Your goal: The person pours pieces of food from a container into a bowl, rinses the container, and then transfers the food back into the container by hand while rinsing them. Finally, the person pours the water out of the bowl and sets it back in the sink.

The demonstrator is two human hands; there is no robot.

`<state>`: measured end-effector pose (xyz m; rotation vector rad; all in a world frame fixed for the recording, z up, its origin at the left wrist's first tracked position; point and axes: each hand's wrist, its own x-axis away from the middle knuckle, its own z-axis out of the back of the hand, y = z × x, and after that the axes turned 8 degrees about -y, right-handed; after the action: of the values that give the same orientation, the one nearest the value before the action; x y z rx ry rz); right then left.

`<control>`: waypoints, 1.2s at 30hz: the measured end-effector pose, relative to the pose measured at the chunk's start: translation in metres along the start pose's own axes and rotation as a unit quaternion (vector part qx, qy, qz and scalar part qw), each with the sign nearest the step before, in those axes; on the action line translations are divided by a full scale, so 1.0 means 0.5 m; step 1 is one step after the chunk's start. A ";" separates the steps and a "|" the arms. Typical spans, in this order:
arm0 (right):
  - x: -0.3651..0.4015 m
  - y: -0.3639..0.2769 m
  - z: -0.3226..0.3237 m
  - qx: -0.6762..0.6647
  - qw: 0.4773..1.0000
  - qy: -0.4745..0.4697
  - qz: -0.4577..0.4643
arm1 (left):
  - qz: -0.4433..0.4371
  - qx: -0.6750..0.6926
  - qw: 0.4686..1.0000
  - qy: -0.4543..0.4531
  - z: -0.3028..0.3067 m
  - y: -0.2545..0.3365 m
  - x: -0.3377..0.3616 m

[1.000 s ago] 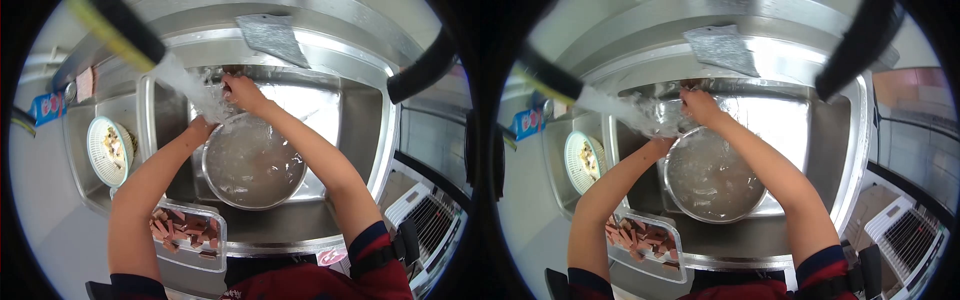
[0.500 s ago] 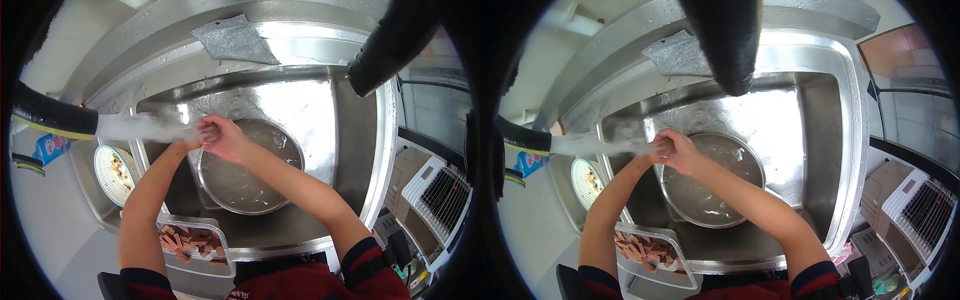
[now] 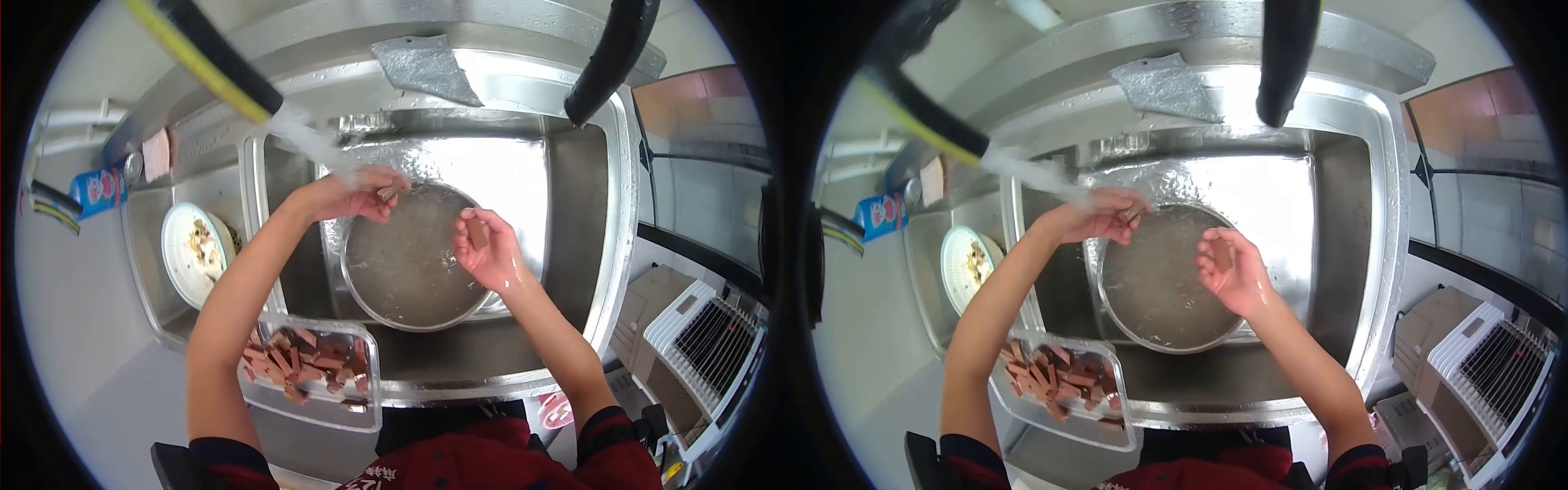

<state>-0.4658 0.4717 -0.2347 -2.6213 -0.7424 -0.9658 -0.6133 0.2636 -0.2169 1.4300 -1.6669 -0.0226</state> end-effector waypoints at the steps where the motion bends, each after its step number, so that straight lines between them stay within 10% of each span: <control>1: 0.013 0.000 0.000 0.008 0.999 -0.025 0.018 | -0.014 0.034 0.999 -0.030 -0.012 -0.005 0.008; 8: 0.142 0.126 -0.146 0.283 0.949 -0.137 0.019 | -0.044 -0.149 0.970 0.189 -0.190 -0.049 0.255; 12: 0.136 0.271 -0.201 0.531 0.768 -0.356 0.028 | 0.000 -0.219 0.902 0.373 -0.295 -0.177 0.371; 13: 0.141 0.295 -0.206 0.610 0.696 -0.338 0.174 | -0.007 -0.217 0.904 0.369 -0.311 -0.216 0.380; 16: 0.116 0.280 -0.194 0.656 0.646 -0.302 0.247 | -0.071 -0.324 0.757 0.563 -0.342 -0.303 0.389; 17: 0.121 0.251 -0.193 0.586 0.765 -0.231 0.131 | -0.121 -0.341 0.694 0.623 -0.357 -0.309 0.396; 18: 0.107 0.215 -0.174 0.665 0.702 -0.172 0.191 | -0.167 -0.353 0.623 0.678 -0.375 -0.318 0.400; 21: 0.026 0.116 -0.054 0.655 0.740 0.000 0.154 | -0.370 -0.114 0.715 0.582 -0.466 -0.341 0.348; 24: -0.047 0.070 0.050 0.840 0.504 0.020 0.200 | -0.336 -0.077 0.854 0.390 -0.510 -0.350 0.202; 29: -0.098 0.102 0.082 0.952 0.285 0.080 0.074 | -0.312 -0.103 0.761 0.559 -0.414 -0.389 -0.091; 32: -0.129 0.110 0.150 0.957 0.267 0.103 0.054 | -0.223 -0.152 0.692 0.670 -0.320 -0.412 -0.198; 36: -0.132 0.095 0.206 0.956 0.290 0.020 -0.042 | -0.195 0.025 0.738 0.645 -0.279 -0.400 -0.207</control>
<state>-0.4282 0.4479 -0.3581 -0.2580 -0.8862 0.2590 -0.3797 0.3518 -0.3057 1.2588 -0.2009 0.6447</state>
